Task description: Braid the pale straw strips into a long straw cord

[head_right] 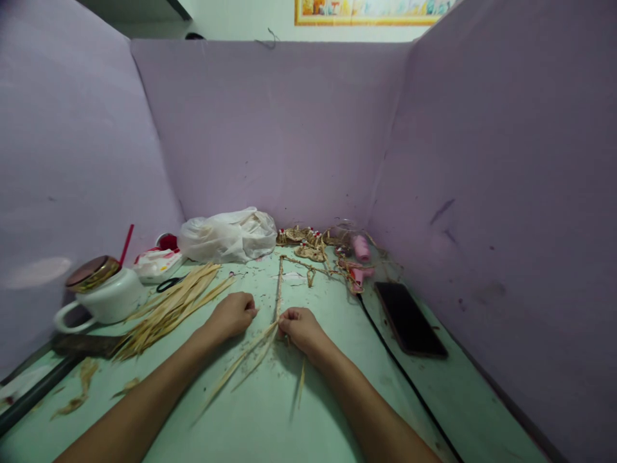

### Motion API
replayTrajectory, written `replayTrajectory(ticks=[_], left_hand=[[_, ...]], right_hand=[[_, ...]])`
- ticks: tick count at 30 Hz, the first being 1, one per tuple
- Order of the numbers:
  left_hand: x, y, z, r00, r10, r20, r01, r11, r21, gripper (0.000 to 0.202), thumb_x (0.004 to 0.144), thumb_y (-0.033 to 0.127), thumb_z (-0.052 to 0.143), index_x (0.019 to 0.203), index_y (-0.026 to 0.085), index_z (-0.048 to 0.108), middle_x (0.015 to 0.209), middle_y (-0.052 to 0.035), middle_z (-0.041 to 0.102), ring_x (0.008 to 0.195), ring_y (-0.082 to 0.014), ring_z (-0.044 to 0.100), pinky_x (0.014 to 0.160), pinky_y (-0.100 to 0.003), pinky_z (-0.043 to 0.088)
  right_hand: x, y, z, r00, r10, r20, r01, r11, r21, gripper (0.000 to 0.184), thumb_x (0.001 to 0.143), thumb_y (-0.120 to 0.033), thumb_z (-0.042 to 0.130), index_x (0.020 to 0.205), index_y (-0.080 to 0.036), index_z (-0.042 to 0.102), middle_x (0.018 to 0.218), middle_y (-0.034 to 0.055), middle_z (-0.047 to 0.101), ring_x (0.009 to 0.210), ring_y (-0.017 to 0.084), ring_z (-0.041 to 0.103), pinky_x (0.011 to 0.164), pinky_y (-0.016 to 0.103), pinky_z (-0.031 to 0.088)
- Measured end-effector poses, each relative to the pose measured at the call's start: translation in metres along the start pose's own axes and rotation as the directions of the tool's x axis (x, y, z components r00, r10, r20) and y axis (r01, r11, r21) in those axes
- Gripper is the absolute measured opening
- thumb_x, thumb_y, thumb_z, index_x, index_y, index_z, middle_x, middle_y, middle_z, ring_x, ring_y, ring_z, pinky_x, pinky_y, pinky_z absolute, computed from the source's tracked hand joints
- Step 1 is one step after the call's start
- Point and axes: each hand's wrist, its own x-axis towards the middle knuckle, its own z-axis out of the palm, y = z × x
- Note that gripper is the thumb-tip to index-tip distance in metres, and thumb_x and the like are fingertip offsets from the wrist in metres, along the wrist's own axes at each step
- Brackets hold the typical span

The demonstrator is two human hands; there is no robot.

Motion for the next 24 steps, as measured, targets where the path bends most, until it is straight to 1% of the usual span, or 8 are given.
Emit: replayTrajectory(ticks=[2,5,7,10,16,19,22,24], left_hand=[[-0.002,0.002,-0.007,0.997,-0.006,0.073,0.021,0.977,-0.21,0.012,0.063,0.024,0.052,0.06,0.014,0.059,0.059,-0.0024,0.055,0.057,-0.0117,0.047,0.052,-0.022,0.03],[-0.01,0.013,-0.017,0.966,0.005,0.258,0.145,0.817,-0.559,0.011,0.057,0.024,0.055,0.056,0.013,0.055,0.045,0.0032,0.044,0.044,-0.0067,0.036,0.045,-0.02,0.026],[-0.015,0.022,-0.018,0.928,0.008,0.373,0.261,0.702,-0.662,0.012,0.055,0.025,0.056,0.055,0.013,0.053,0.041,0.0052,0.038,0.039,-0.0053,0.031,0.041,-0.019,0.023],[-0.018,0.029,-0.011,0.891,-0.025,0.452,0.364,0.634,-0.682,0.012,0.053,0.025,0.057,0.055,0.014,0.052,0.036,0.0063,0.036,0.034,-0.0048,0.028,0.037,-0.019,0.019],[-0.016,0.026,0.001,0.879,-0.085,0.47,0.384,0.71,-0.59,0.01,0.057,0.022,0.054,0.054,0.015,0.047,0.034,0.0047,0.039,0.03,-0.0058,0.032,0.034,-0.018,0.019],[-0.018,0.029,0.0,0.891,-0.07,0.448,0.349,0.736,-0.579,0.004,0.058,0.015,0.052,0.062,0.014,0.051,0.034,0.0059,0.038,0.029,-0.0065,0.034,0.034,-0.017,0.02],[-0.02,0.032,-0.001,0.918,-0.081,0.389,0.308,0.763,-0.569,0.015,0.055,0.009,0.05,0.068,0.014,0.054,0.034,0.0068,0.039,0.029,-0.0068,0.036,0.034,-0.016,0.022],[-0.02,0.033,-0.001,0.916,-0.082,0.393,0.307,0.773,-0.555,0.017,0.055,0.008,0.048,0.069,0.013,0.055,0.034,0.0061,0.04,0.029,-0.0072,0.036,0.034,-0.017,0.024]], right_hand=[[0.0,-0.001,0.0,1.0,-0.007,0.0,0.007,1.0,0.0,0.013,0.065,-0.006,0.045,0.055,-0.013,0.047,0.042,-0.0042,0.048,0.032,0.003,0.03,0.036,0.018,0.019],[-0.001,-0.003,0.001,1.0,-0.008,0.003,0.008,1.0,0.01,0.014,0.065,-0.005,0.044,0.055,-0.013,0.048,0.041,-0.0044,0.048,0.033,0.003,0.031,0.037,0.018,0.021],[-0.003,-0.005,0.001,1.0,0.001,-0.002,-0.001,1.0,0.006,0.014,0.065,-0.005,0.043,0.055,-0.014,0.048,0.04,-0.005,0.047,0.032,0.003,0.03,0.037,0.018,0.022],[-0.004,-0.005,0.001,1.0,0.01,-0.019,-0.01,1.0,-0.005,0.013,0.063,-0.004,0.044,0.055,-0.014,0.048,0.039,-0.006,0.046,0.031,0.003,0.029,0.037,0.018,0.022],[0.0,-0.001,0.001,1.0,-0.009,-0.011,0.009,1.0,0.012,0.011,0.063,-0.007,0.045,0.054,-0.014,0.048,0.041,-0.0047,0.047,0.033,0.004,0.031,0.037,0.018,0.022],[0.0,-0.001,0.0,1.0,-0.014,-0.005,0.014,1.0,0.012,0.011,0.062,-0.007,0.045,0.054,-0.014,0.048,0.041,-0.0047,0.047,0.034,0.004,0.032,0.038,0.019,0.022],[-0.001,-0.002,0.0,1.0,-0.013,-0.013,0.013,1.0,0.011,0.011,0.062,-0.007,0.045,0.054,-0.014,0.048,0.041,-0.0047,0.047,0.034,0.004,0.032,0.038,0.019,0.021],[-0.002,-0.003,0.0,1.0,-0.007,-0.016,0.008,1.0,0.016,0.011,0.062,-0.007,0.045,0.054,-0.014,0.048,0.041,-0.0049,0.047,0.034,0.004,0.031,0.038,0.019,0.021]])
